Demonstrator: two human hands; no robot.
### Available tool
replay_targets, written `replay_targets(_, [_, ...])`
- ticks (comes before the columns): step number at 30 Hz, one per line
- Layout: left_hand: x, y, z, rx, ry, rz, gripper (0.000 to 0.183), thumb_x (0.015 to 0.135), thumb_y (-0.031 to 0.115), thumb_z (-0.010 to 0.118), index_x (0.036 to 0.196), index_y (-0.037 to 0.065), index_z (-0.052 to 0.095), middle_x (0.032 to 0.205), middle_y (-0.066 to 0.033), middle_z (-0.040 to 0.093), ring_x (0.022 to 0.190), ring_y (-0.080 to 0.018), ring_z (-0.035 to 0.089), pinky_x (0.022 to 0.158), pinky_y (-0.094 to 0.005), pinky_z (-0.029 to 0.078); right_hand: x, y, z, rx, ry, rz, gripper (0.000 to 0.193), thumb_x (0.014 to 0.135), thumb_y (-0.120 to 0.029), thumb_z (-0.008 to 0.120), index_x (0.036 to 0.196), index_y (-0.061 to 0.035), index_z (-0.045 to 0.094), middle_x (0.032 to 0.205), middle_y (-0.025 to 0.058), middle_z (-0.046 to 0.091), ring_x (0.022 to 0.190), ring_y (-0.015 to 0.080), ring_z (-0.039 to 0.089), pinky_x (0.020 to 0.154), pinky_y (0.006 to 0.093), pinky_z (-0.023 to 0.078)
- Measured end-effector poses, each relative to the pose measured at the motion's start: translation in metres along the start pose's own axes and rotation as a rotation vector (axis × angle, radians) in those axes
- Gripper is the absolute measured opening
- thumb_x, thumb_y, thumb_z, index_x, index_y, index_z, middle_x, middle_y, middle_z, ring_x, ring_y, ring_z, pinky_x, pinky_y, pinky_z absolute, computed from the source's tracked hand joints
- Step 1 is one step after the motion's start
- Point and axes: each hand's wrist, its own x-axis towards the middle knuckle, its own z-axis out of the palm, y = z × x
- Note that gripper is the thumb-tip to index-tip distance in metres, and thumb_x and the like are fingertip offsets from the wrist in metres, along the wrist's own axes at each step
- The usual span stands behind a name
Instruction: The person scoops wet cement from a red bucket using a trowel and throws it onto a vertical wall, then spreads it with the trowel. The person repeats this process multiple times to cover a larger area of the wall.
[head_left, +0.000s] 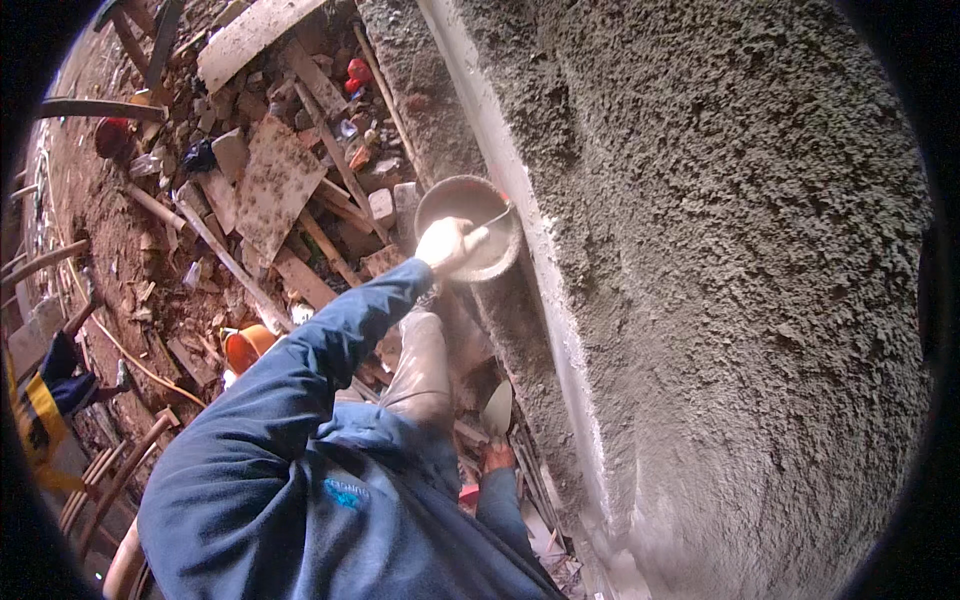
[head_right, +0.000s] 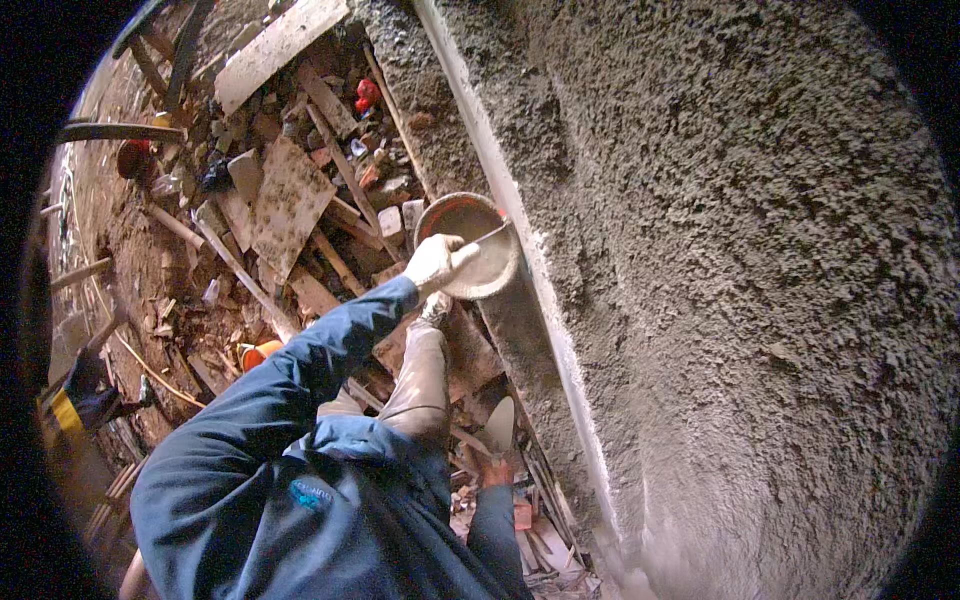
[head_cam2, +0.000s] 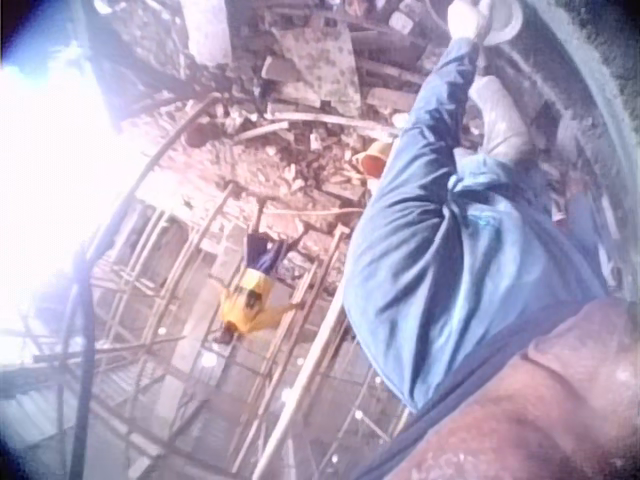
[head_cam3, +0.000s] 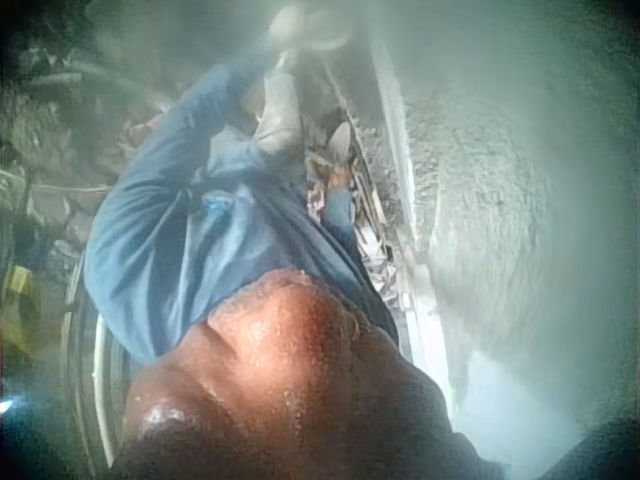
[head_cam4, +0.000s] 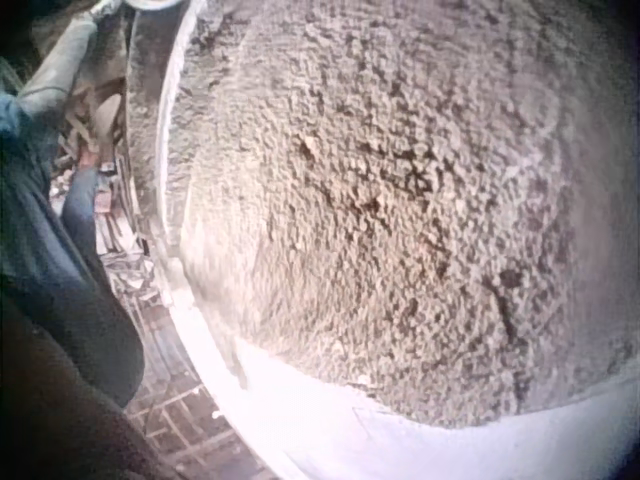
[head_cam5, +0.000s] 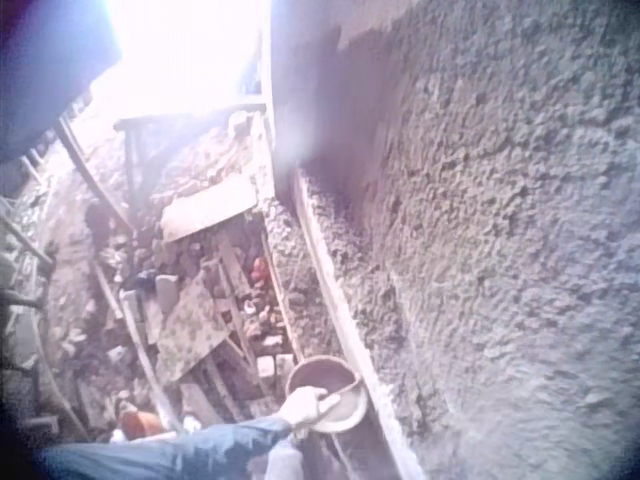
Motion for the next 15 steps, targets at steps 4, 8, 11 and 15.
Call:
replay_targets(4, [0.023, -0.023, -0.02, -0.09, -0.03, -0.019, 0.049, 0.104, 0.046, 0.069, 0.12, 0.001, 0.081, 0.108, -0.02, 0.082, 0.1, -0.0331, 0.077, 0.093, -0.0445, 0.058, 0.023, -0.056, -0.003, -0.157, -0.097, -0.031, 0.029, 0.089, -0.028, 0.08, 0.102, -0.0033, 0.073, 0.082, 0.0131, 0.074, 0.068, 0.0263, 0.07, 0.065, 0.0433, 0.056])
replay_targets(8, [0.039, -0.039, -0.028, -0.187, 0.082, 0.018, 0.041, 0.102, 0.037, 0.073, 0.121, 0.001, 0.078, 0.108, -0.0134, 0.081, 0.098, -0.0221, 0.074, 0.09, -0.0395, 0.057, 0.038, -0.181, -0.013, 0.106, -0.287, -0.014, 0.034, 0.094, -0.033, 0.08, 0.109, -0.0054, 0.069, 0.072, 0.0092, 0.069, 0.052, 0.0209, 0.064, 0.05, 0.0395, 0.053])
replay_targets(11, [0.048, -0.043, -0.032, -0.028, 0.206, -0.02, 0.048, 0.103, 0.042, 0.07, 0.128, 0.002, 0.075, 0.113, -0.0172, 0.08, 0.104, -0.031, 0.075, 0.096, -0.0421, 0.057, 0.071, -0.265, -0.019, -0.092, -0.273, -0.038, 0.039, 0.095, -0.034, 0.08, 0.119, -0.0059, 0.068, 0.079, 0.0132, 0.071, 0.066, 0.029, 0.071, 0.06, 0.0442, 0.059])
replay_targets(15, [0.05, -0.065, -0.023, 0.005, 0.326, -0.232, 0.071, 0.102, 0.059, 0.065, 0.143, 0.001, 0.066, 0.136, -0.0274, 0.071, 0.127, -0.0421, 0.067, 0.111, -0.0471, 0.051, 0.139, -0.362, -0.004, -0.462, -0.05, -0.687, 0.041, 0.093, -0.031, 0.076, 0.125, -0.0073, 0.069, 0.109, 0.0227, 0.075, 0.104, 0.0414, 0.073, 0.09, 0.0533, 0.059])
